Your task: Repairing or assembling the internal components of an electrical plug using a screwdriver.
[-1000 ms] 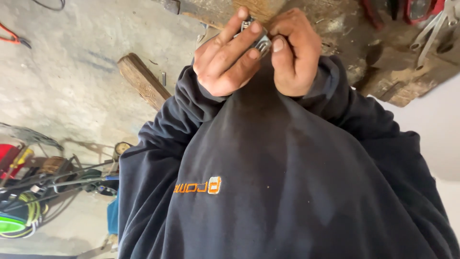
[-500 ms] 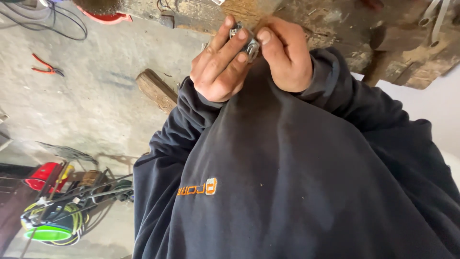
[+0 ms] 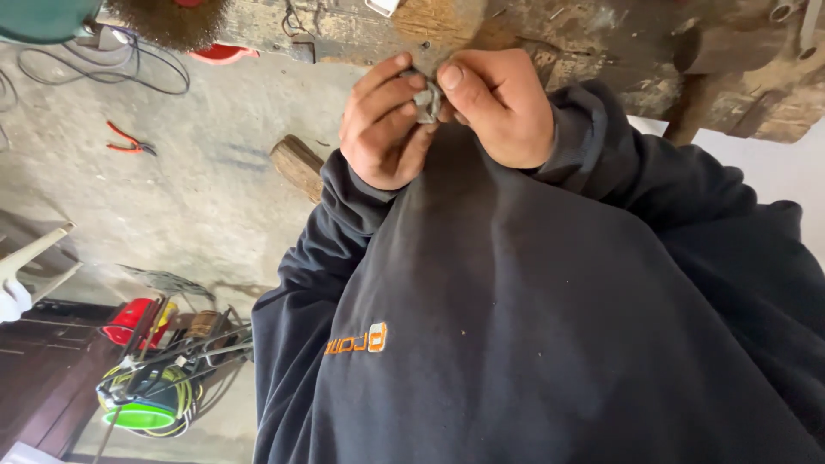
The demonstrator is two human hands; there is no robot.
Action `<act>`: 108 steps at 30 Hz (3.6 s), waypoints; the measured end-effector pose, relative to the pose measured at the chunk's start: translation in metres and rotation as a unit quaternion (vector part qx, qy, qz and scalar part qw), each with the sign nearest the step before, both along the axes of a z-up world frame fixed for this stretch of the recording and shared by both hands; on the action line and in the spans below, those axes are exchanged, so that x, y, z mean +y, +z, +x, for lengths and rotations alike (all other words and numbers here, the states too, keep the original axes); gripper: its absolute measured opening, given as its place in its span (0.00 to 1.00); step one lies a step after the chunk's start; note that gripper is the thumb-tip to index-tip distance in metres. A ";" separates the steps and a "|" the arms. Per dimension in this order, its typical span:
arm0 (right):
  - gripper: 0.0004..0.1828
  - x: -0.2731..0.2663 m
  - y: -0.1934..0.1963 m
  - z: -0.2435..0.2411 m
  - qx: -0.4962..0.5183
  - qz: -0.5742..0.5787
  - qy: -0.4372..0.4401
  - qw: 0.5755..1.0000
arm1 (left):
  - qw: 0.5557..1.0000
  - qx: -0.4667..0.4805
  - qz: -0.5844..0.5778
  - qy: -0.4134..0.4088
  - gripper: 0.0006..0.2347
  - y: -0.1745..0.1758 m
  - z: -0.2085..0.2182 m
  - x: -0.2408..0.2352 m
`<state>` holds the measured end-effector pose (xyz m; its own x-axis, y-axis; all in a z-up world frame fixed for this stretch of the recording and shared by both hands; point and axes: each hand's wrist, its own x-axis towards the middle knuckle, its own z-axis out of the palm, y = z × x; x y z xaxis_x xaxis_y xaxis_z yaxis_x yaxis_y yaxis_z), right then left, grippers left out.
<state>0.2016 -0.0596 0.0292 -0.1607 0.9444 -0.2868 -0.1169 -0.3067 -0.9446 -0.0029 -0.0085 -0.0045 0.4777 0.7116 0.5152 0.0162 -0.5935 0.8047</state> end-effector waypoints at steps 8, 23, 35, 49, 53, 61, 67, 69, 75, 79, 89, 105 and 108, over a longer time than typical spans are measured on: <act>0.10 0.000 -0.005 0.013 -0.092 0.166 0.011 0.982 | 0.996 -0.073 -0.049 -0.003 0.15 -0.017 -0.001 -0.010; 0.10 -0.002 -0.010 -0.003 -0.192 0.152 -0.007 0.970 | 0.998 -0.032 -0.050 0.004 0.14 -0.017 0.000 -0.008; 0.11 -0.001 -0.008 0.000 -0.081 0.158 0.013 0.984 | 0.996 -0.076 0.008 0.040 0.15 -0.026 0.005 -0.013; 0.07 0.001 -0.016 -0.005 -0.076 0.188 0.034 0.979 | 0.995 -0.056 -0.048 0.074 0.15 -0.036 -0.007 -0.026; 0.08 0.000 -0.013 -0.001 -0.122 0.198 0.031 0.972 | 0.967 -0.121 -0.222 0.005 0.12 -0.018 -0.010 -0.024; 0.08 0.003 -0.005 0.010 -0.169 0.214 0.101 0.957 | 0.913 -0.135 -0.365 -0.126 0.08 0.006 -0.037 -0.012; 0.11 0.018 0.020 0.017 -0.238 0.361 0.238 0.870 | 0.789 -0.092 -0.541 -0.276 0.14 0.030 -0.050 -0.006; 0.12 0.023 0.026 0.018 -0.234 0.418 0.285 0.830 | 0.885 0.025 -0.369 -0.282 0.14 0.039 -0.049 0.001; 0.08 0.020 0.022 0.024 -0.118 0.329 0.329 0.877 | 0.920 0.036 -0.314 -0.231 0.13 0.064 -0.041 -0.007; 0.07 0.015 0.022 0.023 -0.111 0.254 0.335 0.900 | 0.913 0.043 -0.343 -0.219 0.12 0.067 -0.042 -0.013; 0.09 0.012 0.025 0.017 -0.123 0.139 0.380 0.906 | 0.894 0.068 -0.415 -0.157 0.11 0.078 -0.045 -0.025; 0.08 0.027 0.032 0.014 -0.189 0.176 0.393 0.882 | 0.897 0.022 -0.416 -0.150 0.12 0.064 -0.045 -0.030; 0.08 0.031 0.032 0.016 -0.154 0.154 0.374 0.902 | 0.886 0.012 -0.437 -0.156 0.12 0.064 -0.045 -0.027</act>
